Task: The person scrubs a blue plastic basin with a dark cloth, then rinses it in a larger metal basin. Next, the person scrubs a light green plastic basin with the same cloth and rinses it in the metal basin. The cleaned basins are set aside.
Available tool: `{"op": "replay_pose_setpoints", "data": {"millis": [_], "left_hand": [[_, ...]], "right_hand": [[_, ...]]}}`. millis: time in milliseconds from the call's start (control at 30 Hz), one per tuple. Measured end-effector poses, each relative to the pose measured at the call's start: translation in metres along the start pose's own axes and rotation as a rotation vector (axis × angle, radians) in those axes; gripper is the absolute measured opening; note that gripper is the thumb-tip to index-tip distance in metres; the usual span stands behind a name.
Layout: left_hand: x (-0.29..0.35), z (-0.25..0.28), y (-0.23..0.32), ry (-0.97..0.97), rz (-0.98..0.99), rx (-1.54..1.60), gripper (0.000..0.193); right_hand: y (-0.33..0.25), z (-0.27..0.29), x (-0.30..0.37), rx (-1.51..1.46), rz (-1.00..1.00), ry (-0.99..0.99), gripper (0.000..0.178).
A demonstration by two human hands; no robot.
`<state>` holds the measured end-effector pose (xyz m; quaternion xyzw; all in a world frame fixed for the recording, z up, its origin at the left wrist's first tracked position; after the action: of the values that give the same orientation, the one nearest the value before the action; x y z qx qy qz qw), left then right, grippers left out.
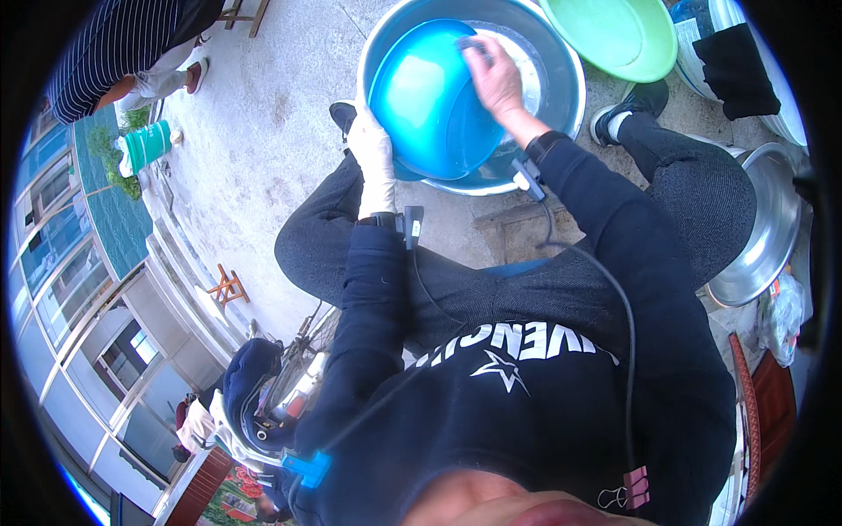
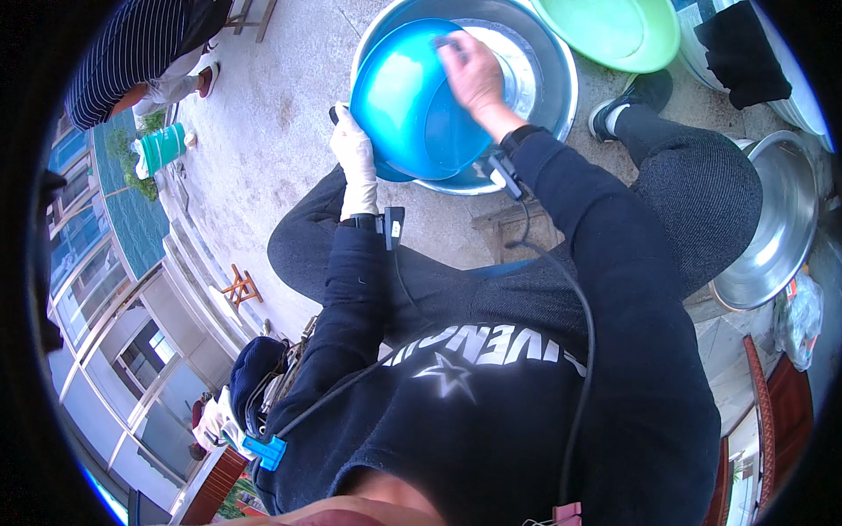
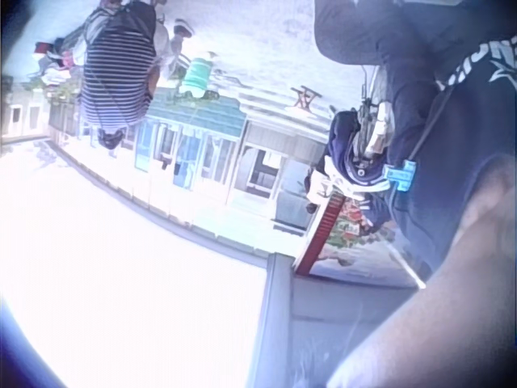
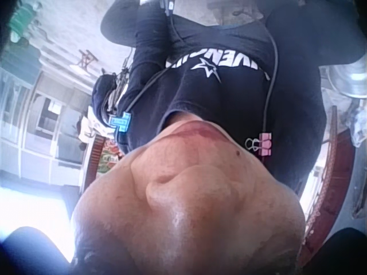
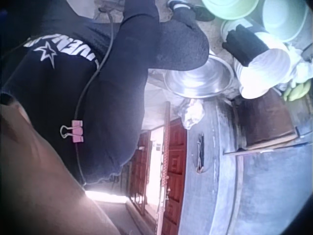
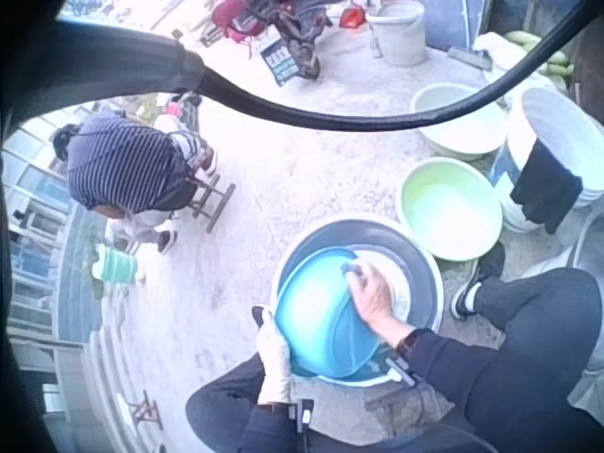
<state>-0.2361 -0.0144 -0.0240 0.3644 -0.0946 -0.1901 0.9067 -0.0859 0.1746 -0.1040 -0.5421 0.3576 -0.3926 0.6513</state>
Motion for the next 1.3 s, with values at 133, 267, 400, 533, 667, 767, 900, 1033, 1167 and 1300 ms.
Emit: {"op": "replay_pose_setpoints", "data": {"millis": [133, 267, 400, 533, 667, 767, 900, 1033, 1167, 1300], "left_hand": [[0.005, 0.004, -0.002, -0.022, 0.027, -0.01, 0.054], [0.008, 0.016, 0.001, -0.17, 0.107, -0.124, 0.045], [-0.043, 0.004, 0.035, -0.057, -0.09, -0.002, 0.043], [-0.068, -0.011, 0.055, -0.132, -0.005, -0.027, 0.05], [-0.04, -0.011, 0.053, -0.167, -0.019, -0.114, 0.051], [-0.014, -0.004, 0.041, -0.178, -0.041, -0.006, 0.049], [-0.011, 0.003, 0.042, -0.291, -0.027, -0.127, 0.047], [-0.029, -0.001, 0.085, -0.285, -0.153, -0.173, 0.045], [-0.055, -0.025, 0.119, -0.347, -0.144, -0.258, 0.054], [-0.06, -0.038, 0.105, -0.345, -0.056, -0.249, 0.061]], "right_hand": [[0.066, 0.03, -0.015, 0.255, -0.524, 0.085, 0.048], [0.054, 0.023, -0.012, 0.113, -0.398, 0.121, 0.041], [-0.028, -0.022, 0.004, -0.059, 0.129, -0.1, 0.027], [-0.077, -0.045, 0.004, 0.079, 0.48, -0.149, 0.02], [-0.033, -0.025, -0.033, 0.07, 0.287, -0.039, 0.025], [0.049, 0.005, -0.049, 0.058, -0.405, 0.097, 0.034], [0.084, 0.013, -0.047, -0.115, -0.55, 0.079, 0.044], [0.032, -0.006, -0.036, -0.01, -0.303, 0.102, 0.036], [-0.067, -0.038, -0.011, 0.042, 0.239, 0.044, 0.023], [-0.107, -0.054, 0.005, 0.246, 0.362, 0.018, 0.027]]}}
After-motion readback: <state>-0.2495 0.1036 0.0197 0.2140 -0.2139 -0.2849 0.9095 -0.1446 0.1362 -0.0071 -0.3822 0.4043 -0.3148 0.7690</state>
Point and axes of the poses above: each hand's wrist, its own x-axis away from the middle knuckle, its own z-axis out of the back of the hand, y = z × x, the point moved 4 cm from there along -x, towards the middle knuckle, and after that the axes turned 1 degree about y, right-handed, at the moved point
